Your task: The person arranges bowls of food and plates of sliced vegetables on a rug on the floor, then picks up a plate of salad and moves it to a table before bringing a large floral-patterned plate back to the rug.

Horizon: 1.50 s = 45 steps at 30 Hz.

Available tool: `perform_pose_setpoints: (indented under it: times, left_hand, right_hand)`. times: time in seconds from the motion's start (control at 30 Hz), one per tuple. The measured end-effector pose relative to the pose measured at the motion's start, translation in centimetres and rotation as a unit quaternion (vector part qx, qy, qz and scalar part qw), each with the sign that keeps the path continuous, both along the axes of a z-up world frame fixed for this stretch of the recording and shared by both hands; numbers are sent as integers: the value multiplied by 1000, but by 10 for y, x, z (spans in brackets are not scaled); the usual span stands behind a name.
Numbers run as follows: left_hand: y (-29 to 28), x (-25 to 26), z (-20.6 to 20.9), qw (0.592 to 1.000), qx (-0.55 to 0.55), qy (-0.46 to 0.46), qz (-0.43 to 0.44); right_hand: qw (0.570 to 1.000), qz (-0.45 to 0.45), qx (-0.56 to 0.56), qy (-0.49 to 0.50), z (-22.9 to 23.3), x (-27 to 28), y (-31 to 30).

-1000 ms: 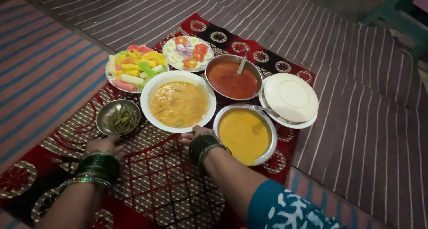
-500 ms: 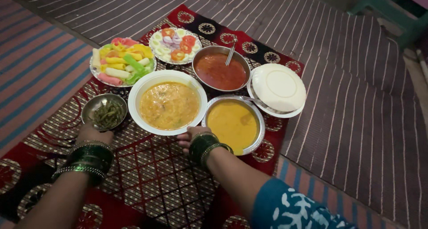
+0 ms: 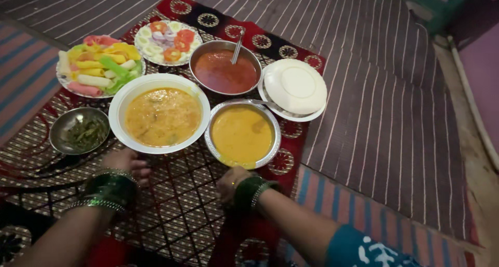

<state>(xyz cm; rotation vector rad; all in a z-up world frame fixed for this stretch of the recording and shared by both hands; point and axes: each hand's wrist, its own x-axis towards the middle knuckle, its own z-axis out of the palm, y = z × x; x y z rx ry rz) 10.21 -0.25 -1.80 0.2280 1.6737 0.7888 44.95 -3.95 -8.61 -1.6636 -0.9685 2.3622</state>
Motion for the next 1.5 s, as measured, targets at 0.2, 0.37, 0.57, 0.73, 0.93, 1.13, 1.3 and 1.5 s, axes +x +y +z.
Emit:
perform_pose_setpoints:
  times: [0.2,0.37,0.57,0.73,0.93,1.13,1.3,1.5]
  left_hand:
    - [20,0,-29,998,43,-46,-4]
    - [30,-17,-59,997,59,-49,-10]
    - [39,-5,-54,995,74,59,-18]
    - [33,5,-22,991,88,97,30]
    - [12,-18,5,992,52,107,34]
    - [-10,-71,27,941,-102,301,-116]
    - [-13,-100,43,959,-105,257,-56]
    - [-4,-91,54,986,-1,121,115]
  right_hand:
    - [952,-285,-66,-88,36,-7,-20]
    - [900,-424,-105,10,68,-8,-18]
    - [846,-517,-115,65,83,0,-14]
    - [828,-543,-111,86,74,-6,-12]
    - [864,-480,-131,75,72,-37,-25]
    - [951,-288,-116,17,102,-105,-21]
    - [990,-141,16,9,121,-139,-6]
    - [992,-119,38,-5,117,-149,16]
